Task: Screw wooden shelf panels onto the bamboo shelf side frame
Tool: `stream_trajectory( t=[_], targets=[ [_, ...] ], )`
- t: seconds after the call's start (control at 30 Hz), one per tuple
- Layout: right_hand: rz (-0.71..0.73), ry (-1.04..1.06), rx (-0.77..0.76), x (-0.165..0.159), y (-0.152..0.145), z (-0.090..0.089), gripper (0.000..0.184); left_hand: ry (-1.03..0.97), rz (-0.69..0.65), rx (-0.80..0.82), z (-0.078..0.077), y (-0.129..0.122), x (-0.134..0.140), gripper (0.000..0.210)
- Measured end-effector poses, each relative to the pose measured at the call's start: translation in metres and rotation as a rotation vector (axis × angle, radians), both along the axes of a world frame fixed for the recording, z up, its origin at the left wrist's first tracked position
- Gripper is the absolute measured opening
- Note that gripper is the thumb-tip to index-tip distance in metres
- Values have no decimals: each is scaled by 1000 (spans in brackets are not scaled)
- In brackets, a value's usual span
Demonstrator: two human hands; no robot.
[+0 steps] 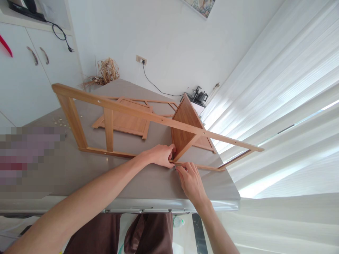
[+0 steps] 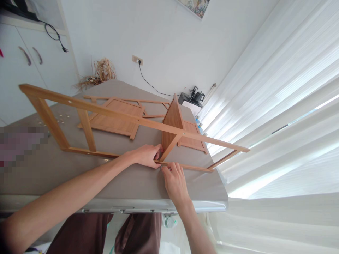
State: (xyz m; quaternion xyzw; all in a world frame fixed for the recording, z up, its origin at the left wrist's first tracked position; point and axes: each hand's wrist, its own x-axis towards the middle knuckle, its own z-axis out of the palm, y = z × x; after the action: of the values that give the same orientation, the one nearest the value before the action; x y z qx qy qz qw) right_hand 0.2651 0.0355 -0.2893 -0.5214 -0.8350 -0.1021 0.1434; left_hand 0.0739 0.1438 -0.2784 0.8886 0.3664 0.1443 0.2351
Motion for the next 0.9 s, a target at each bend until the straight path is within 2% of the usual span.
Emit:
stream_trajectory(
  t=[0.17, 0.43, 0.73, 0.9],
  targets=[
    [11, 23, 18, 0, 1, 0, 23, 7, -9, -6, 3, -1, -1, 47],
    [-2, 10, 18, -3, 0, -1, 21, 16, -7, -3, -1, 1, 0, 49],
    [-5, 353, -55, 2, 3, -9, 17, -2, -8, 3, 2, 0, -1, 47],
    [-11, 394, -112, 5, 6, -12, 14, 3, -7, -8, 3, 0, -1, 45]
  ],
)
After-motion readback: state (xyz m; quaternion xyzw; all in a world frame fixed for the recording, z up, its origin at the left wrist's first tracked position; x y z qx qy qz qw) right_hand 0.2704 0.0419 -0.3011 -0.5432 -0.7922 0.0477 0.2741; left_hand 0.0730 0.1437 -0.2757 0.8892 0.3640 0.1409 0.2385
